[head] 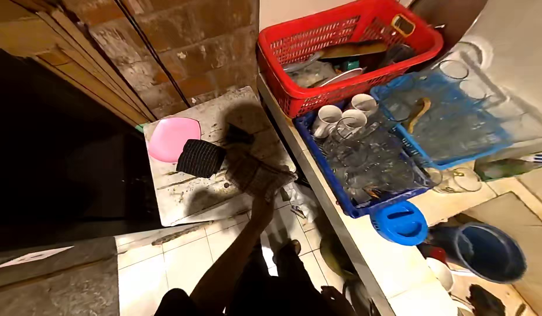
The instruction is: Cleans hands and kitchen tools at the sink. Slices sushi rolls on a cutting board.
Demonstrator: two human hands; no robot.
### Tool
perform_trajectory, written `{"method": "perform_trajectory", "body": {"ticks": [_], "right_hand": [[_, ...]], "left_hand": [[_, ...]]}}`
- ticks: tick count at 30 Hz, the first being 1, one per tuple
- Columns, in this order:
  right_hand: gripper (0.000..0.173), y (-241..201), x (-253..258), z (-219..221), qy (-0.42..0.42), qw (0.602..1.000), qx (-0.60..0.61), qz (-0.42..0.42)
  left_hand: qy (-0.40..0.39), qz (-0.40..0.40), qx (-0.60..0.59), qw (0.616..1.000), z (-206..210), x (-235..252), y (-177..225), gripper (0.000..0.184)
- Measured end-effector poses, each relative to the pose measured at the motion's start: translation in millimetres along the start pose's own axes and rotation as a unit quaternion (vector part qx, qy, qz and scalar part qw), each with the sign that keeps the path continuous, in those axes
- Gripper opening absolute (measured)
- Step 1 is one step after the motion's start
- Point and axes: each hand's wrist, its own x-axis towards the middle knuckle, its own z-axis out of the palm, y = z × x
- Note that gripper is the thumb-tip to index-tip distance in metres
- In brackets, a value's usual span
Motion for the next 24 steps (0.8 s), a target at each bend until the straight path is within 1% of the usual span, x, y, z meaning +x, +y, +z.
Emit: {"method": "perform_trajectory", "body": {"ticks": [1,3,5,7,8,9,10,11,12,13,14,15,17,18,19,21,23,24], "right_hand": [[0.042,-5.2,2.9,1.1,-0.008,1.000,0.004,0.003],[0.040,-10.9,11.3,1.1,-0.016,1.000,-0.001,0.005],[0.039,-14.4,24.9,-3.5,-0.014,1.000,-0.011,-0.007],[0.041,-20.7,32.8,-8.4,-0.004,1.000,-0.014,0.002],[0.042,-25.2,32.6,-10.9,0.001,1.000,-0.018,0.008],[0.043,-31.3,29.8,-13.7,0.005,1.000,-0.022,0.013],[0.043,-35.6,28.0,-15.8,0.012,1.000,-0.023,0.011],[0.043,-37.8,26.7,-17.3,0.019,0.999,-0.025,0.010],[0.043,-38.8,25.5,-17.9,0.025,0.999,-0.024,0.010],[0.044,-40.2,24.7,-17.7,0.024,0.999,-0.022,0.015],[0.045,-39.6,25.1,-16.2,0.017,0.999,-0.021,0.020],[0.045,-36.3,25.8,-13.8,0.006,1.000,-0.019,0.022],[0.044,-30.9,29.5,-9.0,-0.018,1.000,-0.014,0.018],[0.043,-30.5,30.9,-6.1,-0.025,1.000,-0.011,0.013],[0.043,-29.8,32.3,-4.0,-0.027,1.000,-0.011,0.007],[0.043,-32.5,36.7,-4.4,-0.006,1.000,-0.007,-0.016],[0.040,-39.9,33.6,-0.7,0.021,0.999,-0.009,-0.037],[0.040,-46.4,31.4,-1.4,0.026,0.998,-0.018,-0.049]], "left_hand": [[0.046,-0.033,-0.061,0.997,-5.8,3.6,4.5,0.039],[0.125,-0.079,-0.164,0.975,-26.1,20.6,4.4,0.036],[0.152,-0.119,-0.204,0.960,-53.3,46.8,-9.8,0.039],[0.197,-0.140,-0.210,0.947,-75.4,70.4,-28.8,0.038],[0.234,-0.123,-0.197,0.944,-81.5,75.8,-40.9,0.039],[0.271,-0.070,-0.156,0.947,-84.6,74.7,-53.3,0.047],[0.300,0.005,-0.088,0.950,-85.8,68.5,-62.4,0.062],[0.306,0.076,0.005,0.949,-86.9,58.4,-64.0,0.074],[0.282,0.126,0.095,0.946,-86.7,47.1,-58.8,0.080],[0.236,0.163,0.178,0.941,-84.1,39.7,-52.0,0.082],[0.186,0.190,0.246,0.932,-78.2,39.1,-49.7,0.085],[0.137,0.201,0.292,0.925,-71.1,44.1,-50.1,0.088],[0.040,0.168,0.368,0.914,-59.1,63.4,-62.5,0.101],[0.006,0.144,0.383,0.912,-56.9,73.0,-71.5,0.104],[-0.010,0.142,0.387,0.911,-56.2,79.0,-80.6,0.100],[-0.023,0.153,0.343,0.926,-57.9,86.3,-86.2,0.080],[-0.028,0.132,0.291,0.947,-69.4,80.7,-77.5,0.066],[-0.010,0.112,0.254,0.961,-75.8,74.8,-69.1,0.057]]}}
